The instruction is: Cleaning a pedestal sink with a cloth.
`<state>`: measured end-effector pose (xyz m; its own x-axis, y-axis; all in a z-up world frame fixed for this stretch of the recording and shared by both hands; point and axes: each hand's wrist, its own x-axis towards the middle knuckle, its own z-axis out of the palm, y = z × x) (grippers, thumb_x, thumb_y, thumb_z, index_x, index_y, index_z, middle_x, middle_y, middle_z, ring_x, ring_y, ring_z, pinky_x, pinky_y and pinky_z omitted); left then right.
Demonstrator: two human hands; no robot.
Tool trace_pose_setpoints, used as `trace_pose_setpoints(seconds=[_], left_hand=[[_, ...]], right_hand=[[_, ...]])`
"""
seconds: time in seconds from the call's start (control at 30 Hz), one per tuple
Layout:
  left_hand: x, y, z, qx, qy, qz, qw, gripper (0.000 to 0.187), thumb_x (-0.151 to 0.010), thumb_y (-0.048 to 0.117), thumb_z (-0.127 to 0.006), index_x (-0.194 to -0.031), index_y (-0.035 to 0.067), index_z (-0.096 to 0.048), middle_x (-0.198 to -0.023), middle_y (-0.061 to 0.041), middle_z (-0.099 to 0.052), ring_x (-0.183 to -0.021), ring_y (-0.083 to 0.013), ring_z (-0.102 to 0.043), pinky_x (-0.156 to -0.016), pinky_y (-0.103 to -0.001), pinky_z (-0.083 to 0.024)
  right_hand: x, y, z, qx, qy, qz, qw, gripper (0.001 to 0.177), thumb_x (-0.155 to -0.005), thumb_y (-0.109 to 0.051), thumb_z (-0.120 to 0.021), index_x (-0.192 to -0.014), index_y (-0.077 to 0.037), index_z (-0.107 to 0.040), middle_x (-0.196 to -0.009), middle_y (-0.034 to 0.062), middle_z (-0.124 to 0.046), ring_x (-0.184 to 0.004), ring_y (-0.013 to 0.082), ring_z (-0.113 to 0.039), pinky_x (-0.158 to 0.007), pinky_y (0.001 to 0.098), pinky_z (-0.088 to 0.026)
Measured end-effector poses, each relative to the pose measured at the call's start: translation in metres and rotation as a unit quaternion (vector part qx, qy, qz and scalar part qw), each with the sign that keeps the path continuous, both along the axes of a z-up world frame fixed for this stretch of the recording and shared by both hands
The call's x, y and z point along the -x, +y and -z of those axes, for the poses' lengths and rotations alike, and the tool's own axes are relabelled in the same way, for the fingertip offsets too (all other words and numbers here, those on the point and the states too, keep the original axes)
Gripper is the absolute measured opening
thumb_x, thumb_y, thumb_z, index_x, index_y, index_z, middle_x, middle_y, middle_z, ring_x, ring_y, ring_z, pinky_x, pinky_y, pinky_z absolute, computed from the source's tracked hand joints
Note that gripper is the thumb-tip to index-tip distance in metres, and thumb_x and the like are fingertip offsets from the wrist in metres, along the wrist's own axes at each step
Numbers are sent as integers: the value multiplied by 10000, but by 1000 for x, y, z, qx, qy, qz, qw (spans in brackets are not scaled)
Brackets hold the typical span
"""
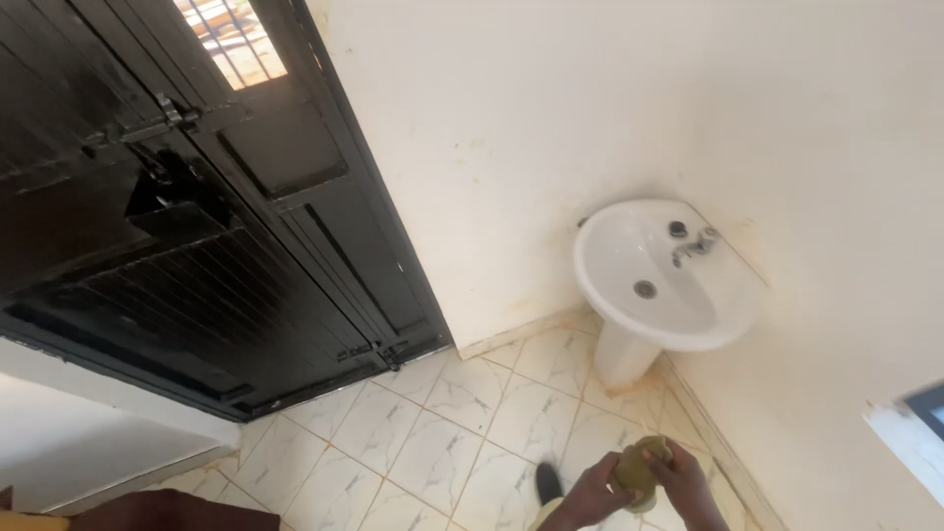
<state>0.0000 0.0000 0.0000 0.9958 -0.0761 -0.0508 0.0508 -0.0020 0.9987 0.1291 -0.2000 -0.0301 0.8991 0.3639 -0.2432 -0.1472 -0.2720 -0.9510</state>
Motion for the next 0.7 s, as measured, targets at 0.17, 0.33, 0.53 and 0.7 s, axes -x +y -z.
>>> trace_pose_setpoints(seconds=[0.17, 0.33, 0.53, 0.7], left_hand=[[-88, 34, 12, 86, -19, -18, 996, 660, -898, 261, -809, -1457, 106, -495, -1264, -59, -607, -1196, -195, -621, -1006, -339, -530], [-210, 63, 19, -13, -22, 0, 1000, 616, -861, 241, -847, -1384, 85, -561, -1176, -74, -621, -1040, -199, -637, -874, -338, -554], [-319, 89, 28, -27, -22, 142, 989, 407, -905, 303, -831, -1188, 49, -689, -1040, -89, -716, -895, -187, -671, -784, -335, -547], [-354, 97, 17, -18, -2, 157, 987, 319, -924, 278, -752, -1140, 51, -693, -945, -73, -696, -816, -153, -648, -737, -308, -539]], right_hand=[[-84, -7, 86, -35, -9, 34, 999, 305, -921, -154, -711, -1181, 6, -714, -953, 106, -772, -862, 149, -705, -752, 316, -588], [-176, -25, 105, -9, 108, 124, 986, 351, -936, -134, -712, -1250, 23, -722, -962, 184, -760, -775, 260, -683, -613, 400, -564], [-227, 35, -14, 58, -5, 200, 978, 347, -970, -181, -683, -1250, 19, -736, -1009, 173, -785, -855, 221, -700, -732, 362, -573], [-234, 98, -98, 83, -11, 203, 976, 360, -955, -194, -662, -1289, -70, -719, -1130, 165, -763, -1022, 257, -691, -860, 367, -560]])
